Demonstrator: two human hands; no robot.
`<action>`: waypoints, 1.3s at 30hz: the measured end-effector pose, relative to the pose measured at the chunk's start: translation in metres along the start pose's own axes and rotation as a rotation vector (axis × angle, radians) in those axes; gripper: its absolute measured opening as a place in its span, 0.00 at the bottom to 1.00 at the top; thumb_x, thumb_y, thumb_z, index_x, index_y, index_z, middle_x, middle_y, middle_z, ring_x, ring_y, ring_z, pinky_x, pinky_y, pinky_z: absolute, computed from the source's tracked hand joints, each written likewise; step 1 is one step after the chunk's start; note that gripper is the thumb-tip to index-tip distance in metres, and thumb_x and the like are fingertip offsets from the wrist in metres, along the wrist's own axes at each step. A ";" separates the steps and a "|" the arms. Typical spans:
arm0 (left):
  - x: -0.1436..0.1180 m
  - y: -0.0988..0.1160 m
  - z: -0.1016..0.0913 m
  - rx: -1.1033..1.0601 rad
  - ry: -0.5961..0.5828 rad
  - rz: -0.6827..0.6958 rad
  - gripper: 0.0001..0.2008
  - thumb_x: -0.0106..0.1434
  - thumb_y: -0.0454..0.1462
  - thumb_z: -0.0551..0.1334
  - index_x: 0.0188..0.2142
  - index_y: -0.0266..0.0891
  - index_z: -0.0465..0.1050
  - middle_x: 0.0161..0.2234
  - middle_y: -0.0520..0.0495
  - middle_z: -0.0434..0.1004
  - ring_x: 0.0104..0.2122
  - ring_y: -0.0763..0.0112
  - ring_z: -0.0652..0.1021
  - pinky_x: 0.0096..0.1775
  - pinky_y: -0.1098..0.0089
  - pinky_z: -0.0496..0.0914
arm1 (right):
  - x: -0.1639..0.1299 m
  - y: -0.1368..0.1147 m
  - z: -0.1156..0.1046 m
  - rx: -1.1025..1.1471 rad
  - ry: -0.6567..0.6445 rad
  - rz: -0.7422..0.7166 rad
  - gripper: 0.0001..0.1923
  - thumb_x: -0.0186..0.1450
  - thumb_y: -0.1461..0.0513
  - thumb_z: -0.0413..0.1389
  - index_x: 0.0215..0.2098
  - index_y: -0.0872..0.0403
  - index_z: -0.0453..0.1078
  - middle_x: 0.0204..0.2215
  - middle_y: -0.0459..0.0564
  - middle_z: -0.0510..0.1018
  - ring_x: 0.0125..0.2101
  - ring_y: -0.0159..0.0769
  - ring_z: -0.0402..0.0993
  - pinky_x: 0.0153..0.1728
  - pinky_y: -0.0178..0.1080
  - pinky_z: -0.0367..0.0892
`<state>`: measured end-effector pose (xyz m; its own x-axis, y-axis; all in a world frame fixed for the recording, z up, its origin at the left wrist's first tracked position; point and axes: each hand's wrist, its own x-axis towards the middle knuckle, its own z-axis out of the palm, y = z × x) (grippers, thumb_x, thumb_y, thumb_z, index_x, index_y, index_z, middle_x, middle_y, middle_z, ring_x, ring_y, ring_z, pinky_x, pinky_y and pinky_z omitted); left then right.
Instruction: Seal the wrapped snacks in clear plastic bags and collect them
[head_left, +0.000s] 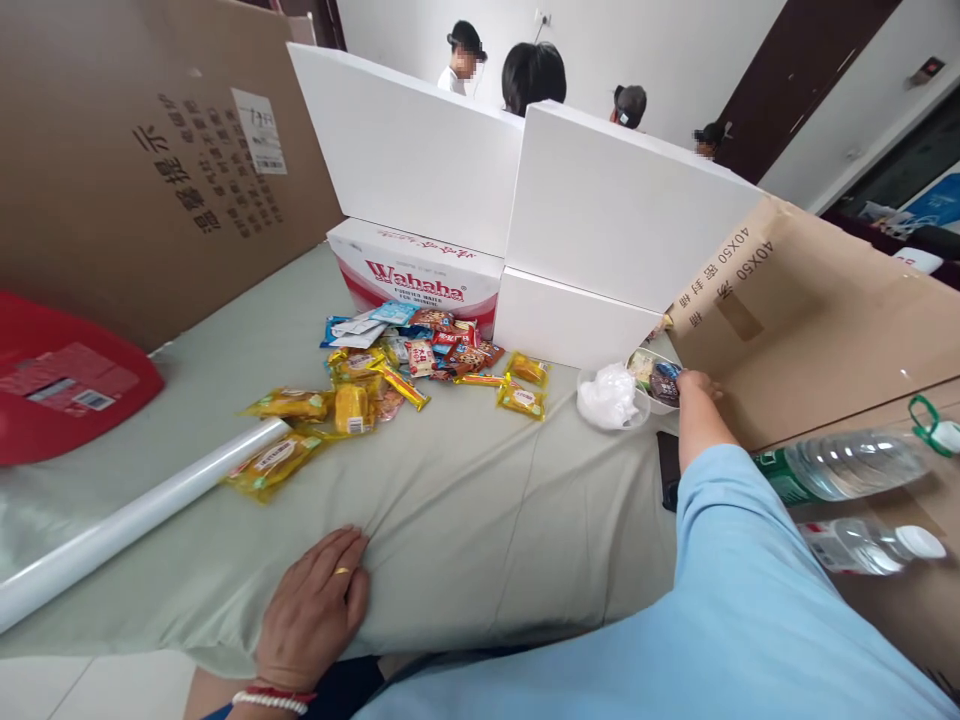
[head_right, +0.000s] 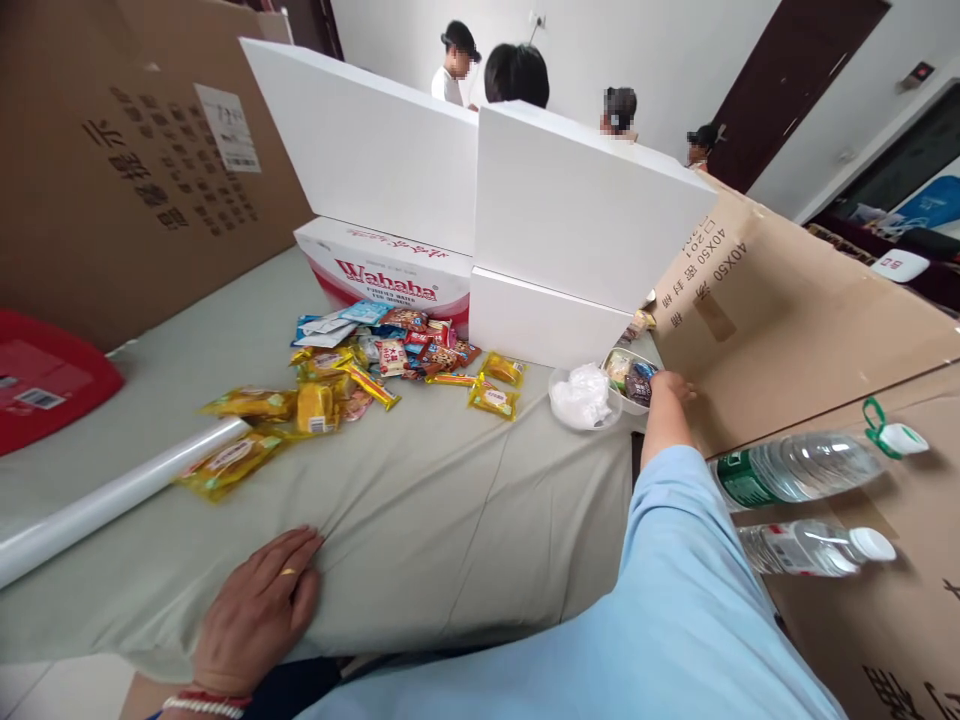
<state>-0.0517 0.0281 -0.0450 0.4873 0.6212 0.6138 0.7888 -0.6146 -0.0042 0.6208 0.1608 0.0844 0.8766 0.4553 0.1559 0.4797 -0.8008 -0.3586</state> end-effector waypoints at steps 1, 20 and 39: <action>0.000 0.000 0.000 0.000 0.000 -0.006 0.12 0.68 0.31 0.57 0.50 0.37 0.73 0.46 0.38 0.82 0.46 0.53 0.82 0.49 0.56 0.75 | 0.001 0.000 0.001 -0.001 0.021 0.058 0.18 0.72 0.57 0.60 0.55 0.59 0.73 0.57 0.68 0.73 0.55 0.51 0.73 0.54 0.54 0.71; -0.003 0.010 0.000 -0.084 -0.085 -0.187 0.13 0.65 0.32 0.58 0.46 0.37 0.80 0.48 0.37 0.83 0.50 0.51 0.81 0.50 0.55 0.74 | -0.134 -0.020 0.010 -0.064 -0.311 -0.481 0.07 0.55 0.63 0.68 0.32 0.53 0.78 0.36 0.56 0.83 0.42 0.46 0.77 0.44 0.42 0.67; 0.038 0.073 -0.019 -1.465 -0.160 -0.829 0.28 0.64 0.47 0.68 0.60 0.42 0.70 0.55 0.38 0.74 0.46 0.62 0.79 0.38 0.67 0.74 | -0.422 -0.003 -0.009 1.094 -1.031 0.072 0.23 0.49 0.50 0.75 0.31 0.52 0.70 0.18 0.35 0.61 0.17 0.22 0.46 0.17 0.29 0.43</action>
<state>0.0173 -0.0025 -0.0074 0.2529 0.9675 -0.0051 -0.1074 0.0333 0.9937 0.2494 -0.0324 0.0280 0.2627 0.8677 -0.4220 -0.2343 -0.3670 -0.9003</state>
